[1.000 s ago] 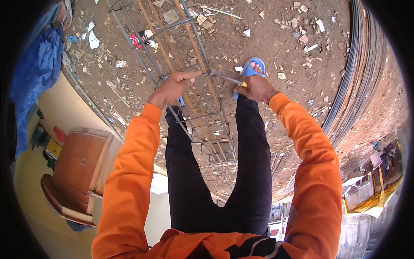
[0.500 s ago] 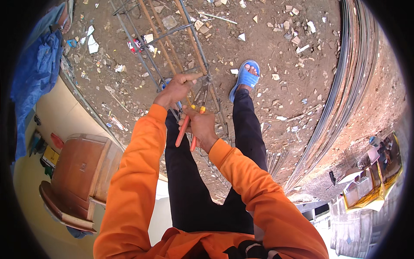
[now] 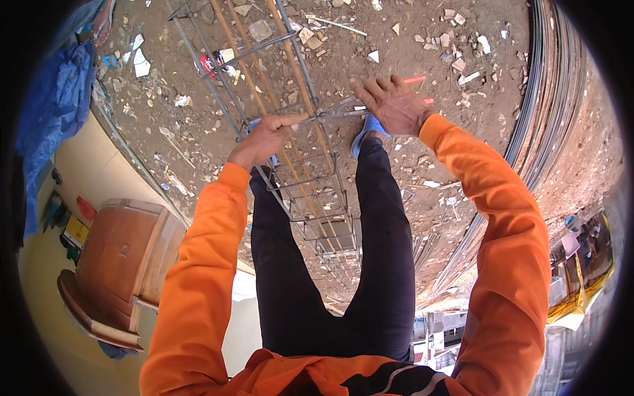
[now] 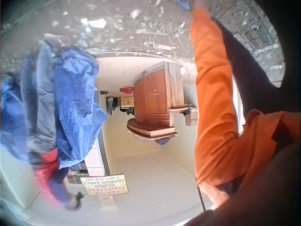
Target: The person uses pliers to twist wire ties at intersections of a rebar cage laid on the ground. They repeatedly pick up wire ties, loop them around intersecting bars, and twist them tight with pliers, moving along the cage to secure multiple joints.
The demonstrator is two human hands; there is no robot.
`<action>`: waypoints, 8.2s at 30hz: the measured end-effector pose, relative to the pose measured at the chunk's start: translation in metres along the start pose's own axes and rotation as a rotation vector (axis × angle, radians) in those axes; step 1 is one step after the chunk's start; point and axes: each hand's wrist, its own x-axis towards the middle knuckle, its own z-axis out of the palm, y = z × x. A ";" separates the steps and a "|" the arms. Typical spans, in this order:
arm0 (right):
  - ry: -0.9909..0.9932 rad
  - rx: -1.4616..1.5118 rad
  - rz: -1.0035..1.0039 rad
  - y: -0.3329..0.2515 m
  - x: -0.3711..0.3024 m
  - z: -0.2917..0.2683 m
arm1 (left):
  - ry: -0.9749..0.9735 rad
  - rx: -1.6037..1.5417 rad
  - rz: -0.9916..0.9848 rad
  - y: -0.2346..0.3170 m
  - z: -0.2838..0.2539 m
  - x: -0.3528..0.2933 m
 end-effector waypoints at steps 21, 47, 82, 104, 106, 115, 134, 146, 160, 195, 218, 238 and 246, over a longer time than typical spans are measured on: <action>0.111 0.286 0.058 0.010 0.023 0.097 | 0.111 0.003 0.150 -0.023 0.009 0.013; -0.270 1.545 0.413 -0.092 -0.022 0.043 | 0.254 0.050 0.154 -0.025 0.022 0.003; -0.366 1.463 0.477 -0.084 -0.028 0.033 | -0.105 0.677 0.331 0.042 -0.020 0.033; -0.513 1.202 0.243 -0.027 -0.021 -0.016 | 0.284 0.294 0.421 0.016 0.010 0.011; -0.160 0.590 0.192 -0.027 -0.025 0.000 | 0.380 0.228 0.382 0.010 0.026 0.007; -0.114 0.090 0.050 0.005 -0.010 0.011 | 0.433 0.131 0.377 -0.011 0.030 0.014; -0.886 2.764 0.354 -0.068 -0.042 0.052 | 0.328 0.081 0.287 -0.001 0.025 0.017; -0.487 1.213 0.265 -0.054 -0.086 0.096 | 0.237 0.057 0.050 0.018 0.029 0.025; -0.285 1.582 0.612 -0.103 -0.171 0.106 | 0.615 0.632 -0.101 0.028 0.073 0.035; 0.042 1.409 0.790 -0.179 -0.111 0.003 | 0.726 0.135 0.060 -0.053 0.035 -0.135; 0.693 1.471 1.955 -0.521 -0.280 -0.004 | 0.309 0.256 -0.084 -0.207 -0.131 -0.309; 0.753 2.503 2.035 -1.060 -0.129 0.224 | 0.407 1.176 0.226 -0.269 0.074 -0.340; 0.703 2.762 1.967 -1.127 -0.111 0.251 | -0.184 1.066 0.310 -0.297 0.275 -0.352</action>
